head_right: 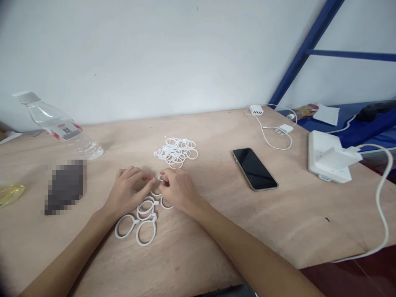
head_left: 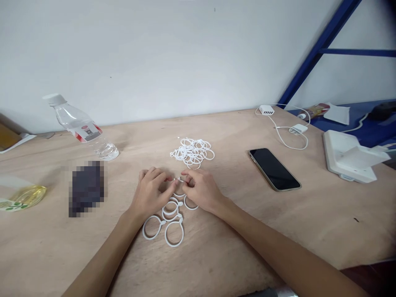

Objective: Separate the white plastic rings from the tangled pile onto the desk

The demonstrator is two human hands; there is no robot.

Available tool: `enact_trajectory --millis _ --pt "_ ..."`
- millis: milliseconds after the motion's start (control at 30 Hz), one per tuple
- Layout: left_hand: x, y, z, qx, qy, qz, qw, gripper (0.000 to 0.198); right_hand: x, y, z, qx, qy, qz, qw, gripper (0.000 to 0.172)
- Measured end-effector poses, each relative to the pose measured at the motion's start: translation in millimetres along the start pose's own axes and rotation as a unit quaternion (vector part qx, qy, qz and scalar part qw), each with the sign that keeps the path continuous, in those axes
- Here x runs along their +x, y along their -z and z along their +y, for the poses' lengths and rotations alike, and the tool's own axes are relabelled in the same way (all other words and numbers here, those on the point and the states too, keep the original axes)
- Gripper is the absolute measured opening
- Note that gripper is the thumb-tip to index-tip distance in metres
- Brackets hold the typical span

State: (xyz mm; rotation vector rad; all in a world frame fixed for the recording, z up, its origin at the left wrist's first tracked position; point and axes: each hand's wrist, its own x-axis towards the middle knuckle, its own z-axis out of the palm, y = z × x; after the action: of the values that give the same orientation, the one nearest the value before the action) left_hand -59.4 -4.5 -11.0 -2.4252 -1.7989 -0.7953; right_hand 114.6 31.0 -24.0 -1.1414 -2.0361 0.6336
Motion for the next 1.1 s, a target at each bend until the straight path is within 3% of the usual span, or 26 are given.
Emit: enact_trajectory --millis 100,200,300,433,533,700,767,900,1000,1100 --pt "1.1 3.5 5.9 -0.037 0.009 -0.012 0.999 0.024 -1.3 -2.5 -0.2 0.046 0.014 0.079 0.996 0.028" --pt "1.9 5.6 14.0 -0.169 0.013 -0.010 0.986 0.025 -2.5 -3.6 -3.8 0.133 -0.007 0.130 0.983 0.023" --pt "1.8 7.0 19.6 -0.270 0.010 0.022 0.962 0.021 -4.0 -0.9 -11.5 0.251 -0.044 0.090 0.963 0.019" --pt "0.7 9.1 18.3 -0.267 -0.022 0.007 0.963 0.022 -3.3 5.1 -20.6 0.386 -0.107 0.005 0.916 0.020" --pt "-0.4 9.8 17.1 -0.262 -0.031 -0.002 0.965 0.025 -0.2 7.7 -22.7 0.412 -0.159 -0.016 0.897 0.018" --pt "-0.8 8.3 23.7 -0.256 0.087 0.004 0.963 0.019 3.0 11.2 -23.7 0.478 -0.180 -0.024 0.860 0.019" --pt "-0.4 7.6 25.9 -0.266 0.103 -0.033 0.958 0.025 2.9 13.1 -24.9 0.503 -0.177 -0.035 0.845 0.019" --pt "-0.6 7.8 25.7 -0.280 0.086 -0.105 0.950 0.035 2.1 16.1 -27.2 0.493 -0.180 -0.068 0.848 0.017" --pt "-2.2 8.6 23.2 -0.251 0.118 -0.098 0.956 0.028 1.4 16.8 -27.9 0.485 -0.173 -0.087 0.853 0.014" --pt "-3.8 7.9 20.6 -0.190 0.090 -0.084 0.974 0.028 0.8 16.1 -27.8 0.477 -0.174 -0.092 0.857 0.013"
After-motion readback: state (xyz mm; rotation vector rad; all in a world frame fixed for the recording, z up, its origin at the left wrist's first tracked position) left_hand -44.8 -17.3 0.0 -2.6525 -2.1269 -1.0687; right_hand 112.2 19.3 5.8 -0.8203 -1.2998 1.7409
